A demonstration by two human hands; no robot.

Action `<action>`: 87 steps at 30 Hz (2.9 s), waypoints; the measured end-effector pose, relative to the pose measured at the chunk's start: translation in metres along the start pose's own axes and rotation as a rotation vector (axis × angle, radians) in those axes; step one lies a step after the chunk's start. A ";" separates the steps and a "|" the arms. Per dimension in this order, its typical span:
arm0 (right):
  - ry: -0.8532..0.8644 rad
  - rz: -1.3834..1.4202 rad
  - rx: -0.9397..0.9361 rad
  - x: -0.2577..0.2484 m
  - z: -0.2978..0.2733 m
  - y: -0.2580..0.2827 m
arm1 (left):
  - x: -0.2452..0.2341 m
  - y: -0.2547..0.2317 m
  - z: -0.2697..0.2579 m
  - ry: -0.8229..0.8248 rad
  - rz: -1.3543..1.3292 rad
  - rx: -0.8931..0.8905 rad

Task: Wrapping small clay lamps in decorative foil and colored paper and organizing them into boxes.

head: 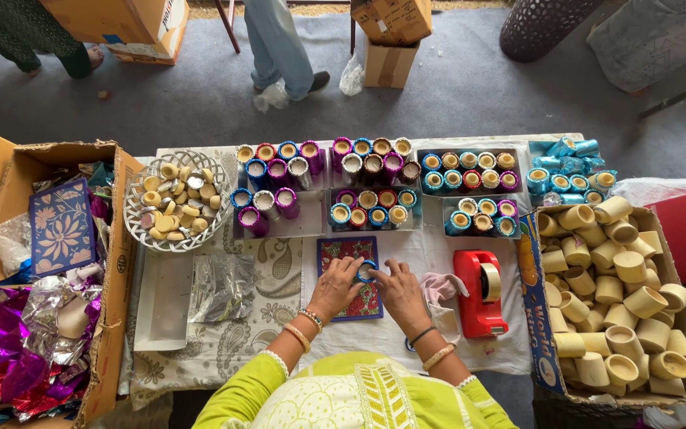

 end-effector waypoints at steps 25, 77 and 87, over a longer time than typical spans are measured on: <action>-0.139 0.396 0.044 0.001 -0.014 0.000 | 0.007 0.032 -0.024 -0.052 -0.173 -0.147; -0.128 0.089 -0.336 0.059 0.227 0.095 | 0.033 0.171 -0.127 0.009 0.311 -0.138; -0.131 -0.025 -0.388 0.058 0.224 0.098 | 0.031 0.170 -0.128 -0.032 0.287 -0.125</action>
Point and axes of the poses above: each hand's wrist, its own z-axis towards the middle knuckle, its own x-axis out of the palm, y = z × x, the point moved 2 cm from there along z, towards the middle knuckle, and after that the axes turned 14 degrees about -x, right-handed, at the moved point
